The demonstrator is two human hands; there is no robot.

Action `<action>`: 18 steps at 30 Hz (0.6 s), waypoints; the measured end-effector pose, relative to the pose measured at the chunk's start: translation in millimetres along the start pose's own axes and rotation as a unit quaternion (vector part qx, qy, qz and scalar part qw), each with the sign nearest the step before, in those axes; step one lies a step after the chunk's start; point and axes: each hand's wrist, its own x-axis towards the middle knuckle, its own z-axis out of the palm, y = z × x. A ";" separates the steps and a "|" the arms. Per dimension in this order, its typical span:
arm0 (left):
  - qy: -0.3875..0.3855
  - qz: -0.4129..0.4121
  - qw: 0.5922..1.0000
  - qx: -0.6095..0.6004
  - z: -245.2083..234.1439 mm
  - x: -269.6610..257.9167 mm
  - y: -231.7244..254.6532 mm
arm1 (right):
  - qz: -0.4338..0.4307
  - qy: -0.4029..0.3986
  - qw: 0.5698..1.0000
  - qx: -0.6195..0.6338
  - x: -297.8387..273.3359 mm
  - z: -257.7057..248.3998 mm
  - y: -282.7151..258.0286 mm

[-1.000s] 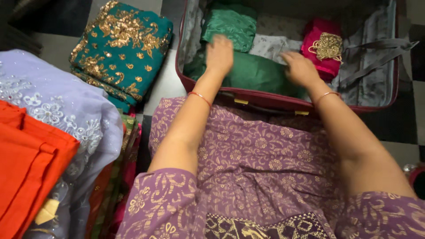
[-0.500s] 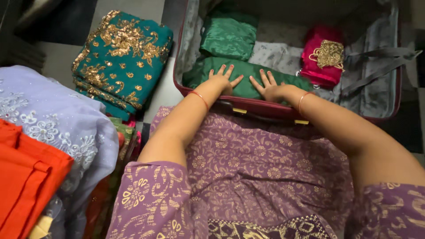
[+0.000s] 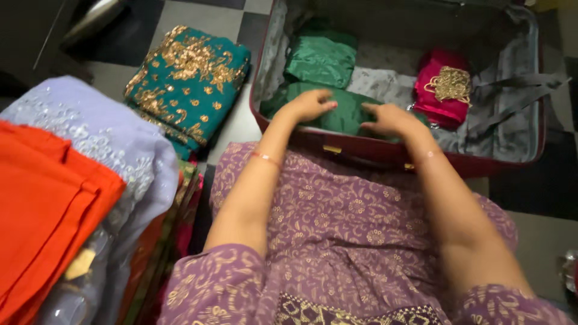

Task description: The person opens a red suitcase and places various folded items of clothing, including colorful fabrics and a lace garment, into the suitcase by hand.

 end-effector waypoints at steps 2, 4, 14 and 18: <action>0.135 0.045 0.989 -0.046 -15.1 -50.4 27.5 | 0.015 0.112 0.993 0.030 -40.8 -2.0 -12.4; 0.286 0.103 0.950 0.069 -26.9 -117.2 65.7 | 0.002 0.232 0.970 0.069 -71.7 4.8 -30.0; 0.532 0.079 0.823 0.181 -52.2 -355.2 182.1 | 0.061 0.487 0.870 -0.047 -92.5 62.3 -31.3; 0.569 0.057 0.776 0.265 -66.7 -406.4 203.9 | 0.040 0.504 0.861 -0.053 -88.9 70.5 -23.0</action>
